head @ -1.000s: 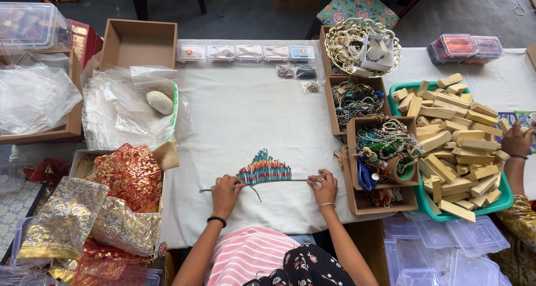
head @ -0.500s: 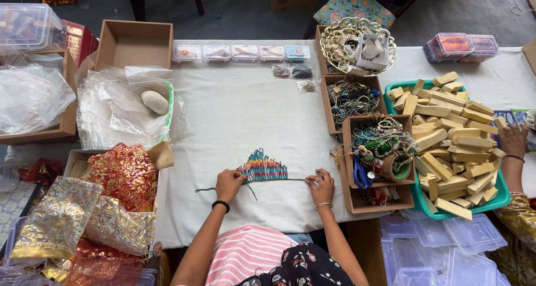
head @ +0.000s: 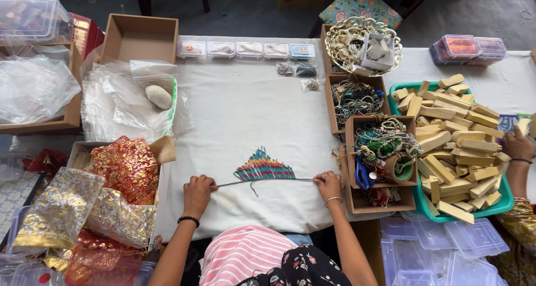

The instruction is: Sorting and organizing jewelry items and necklaces into plastic bags.

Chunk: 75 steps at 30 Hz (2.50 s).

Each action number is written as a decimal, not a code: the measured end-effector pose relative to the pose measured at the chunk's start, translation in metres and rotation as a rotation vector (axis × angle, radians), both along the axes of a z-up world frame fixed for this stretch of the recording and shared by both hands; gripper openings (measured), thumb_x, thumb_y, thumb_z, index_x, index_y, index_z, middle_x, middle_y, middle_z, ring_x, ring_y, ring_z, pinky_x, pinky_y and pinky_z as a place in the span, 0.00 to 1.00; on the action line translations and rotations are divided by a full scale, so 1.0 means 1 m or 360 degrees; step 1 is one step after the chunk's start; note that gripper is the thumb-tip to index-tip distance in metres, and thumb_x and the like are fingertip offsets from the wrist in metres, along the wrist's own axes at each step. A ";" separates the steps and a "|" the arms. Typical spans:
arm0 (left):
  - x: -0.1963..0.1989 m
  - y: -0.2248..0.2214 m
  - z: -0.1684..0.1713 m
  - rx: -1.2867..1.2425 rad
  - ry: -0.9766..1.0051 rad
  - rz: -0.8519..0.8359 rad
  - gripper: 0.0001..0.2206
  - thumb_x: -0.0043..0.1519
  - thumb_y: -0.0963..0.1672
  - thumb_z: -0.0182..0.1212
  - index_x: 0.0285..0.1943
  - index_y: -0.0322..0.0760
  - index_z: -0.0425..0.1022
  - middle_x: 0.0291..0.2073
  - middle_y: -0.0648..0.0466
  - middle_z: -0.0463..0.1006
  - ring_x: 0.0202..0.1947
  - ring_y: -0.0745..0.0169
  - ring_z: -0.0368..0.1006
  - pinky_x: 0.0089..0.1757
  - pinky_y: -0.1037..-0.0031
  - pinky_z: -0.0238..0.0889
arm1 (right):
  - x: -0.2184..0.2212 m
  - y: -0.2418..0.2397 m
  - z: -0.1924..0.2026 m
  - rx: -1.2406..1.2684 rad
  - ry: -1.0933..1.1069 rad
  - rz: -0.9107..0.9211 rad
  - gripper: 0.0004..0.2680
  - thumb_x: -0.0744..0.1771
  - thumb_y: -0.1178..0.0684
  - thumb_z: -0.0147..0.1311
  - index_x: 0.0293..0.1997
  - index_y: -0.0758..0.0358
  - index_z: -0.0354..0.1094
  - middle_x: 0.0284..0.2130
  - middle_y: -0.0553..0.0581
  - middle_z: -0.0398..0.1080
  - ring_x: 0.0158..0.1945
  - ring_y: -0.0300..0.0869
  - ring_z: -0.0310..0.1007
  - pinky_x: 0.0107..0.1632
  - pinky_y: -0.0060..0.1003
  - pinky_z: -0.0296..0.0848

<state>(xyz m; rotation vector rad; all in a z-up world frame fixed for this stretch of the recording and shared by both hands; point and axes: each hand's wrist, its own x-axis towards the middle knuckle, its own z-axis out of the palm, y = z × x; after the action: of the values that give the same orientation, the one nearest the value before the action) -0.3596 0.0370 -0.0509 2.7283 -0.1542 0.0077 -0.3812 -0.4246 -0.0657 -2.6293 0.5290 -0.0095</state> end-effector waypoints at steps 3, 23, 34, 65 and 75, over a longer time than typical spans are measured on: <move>0.004 -0.001 -0.001 0.0115 -0.0023 -0.0128 0.04 0.60 0.47 0.64 0.36 0.48 0.78 0.36 0.64 0.75 0.44 0.61 0.69 0.45 0.62 0.59 | 0.009 0.005 0.016 -0.0056 0.0154 0.0003 0.01 0.62 0.49 0.67 0.30 0.47 0.83 0.39 0.43 0.73 0.52 0.44 0.67 0.54 0.46 0.68; -0.035 -0.111 -0.008 0.0216 -0.0318 -0.0540 0.27 0.60 0.52 0.60 0.72 0.57 0.64 0.54 0.54 0.67 0.51 0.54 0.60 0.46 0.55 0.54 | -0.041 0.156 -0.003 -0.0536 -0.0091 0.0649 0.26 0.65 0.32 0.51 0.72 0.37 0.54 0.74 0.52 0.40 0.71 0.58 0.39 0.58 0.68 0.48; -0.039 -0.119 -0.036 0.0506 -0.0420 -0.0367 0.27 0.64 0.57 0.52 0.74 0.64 0.60 0.63 0.54 0.62 0.58 0.52 0.54 0.51 0.52 0.49 | -0.049 0.092 0.018 -0.0509 0.0469 0.0383 0.24 0.68 0.26 0.40 0.75 0.20 0.42 0.78 0.49 0.23 0.77 0.60 0.21 0.65 0.74 0.37; -0.012 -0.071 0.010 -0.0034 -0.0229 -0.0054 0.11 0.57 0.46 0.65 0.49 0.52 0.79 0.47 0.61 0.75 0.53 0.58 0.67 0.48 0.57 0.57 | -0.035 0.185 0.021 -0.0361 -0.0226 0.0878 0.18 0.67 0.34 0.50 0.64 0.34 0.66 0.75 0.54 0.40 0.74 0.56 0.34 0.61 0.65 0.41; 0.021 -0.094 0.008 -0.0128 -0.0035 -0.0484 0.11 0.51 0.46 0.72 0.42 0.49 0.81 0.42 0.62 0.76 0.48 0.58 0.69 0.45 0.60 0.62 | -0.024 0.156 0.015 -0.0082 -0.0434 0.0574 0.09 0.62 0.51 0.63 0.44 0.44 0.79 0.50 0.45 0.70 0.58 0.46 0.62 0.56 0.50 0.56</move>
<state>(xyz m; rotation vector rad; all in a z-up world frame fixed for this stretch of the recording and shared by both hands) -0.3391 -0.0565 -0.0426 2.5980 -0.5604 -0.0414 -0.4054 -0.2690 -0.0503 -2.6759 -0.0397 -0.2663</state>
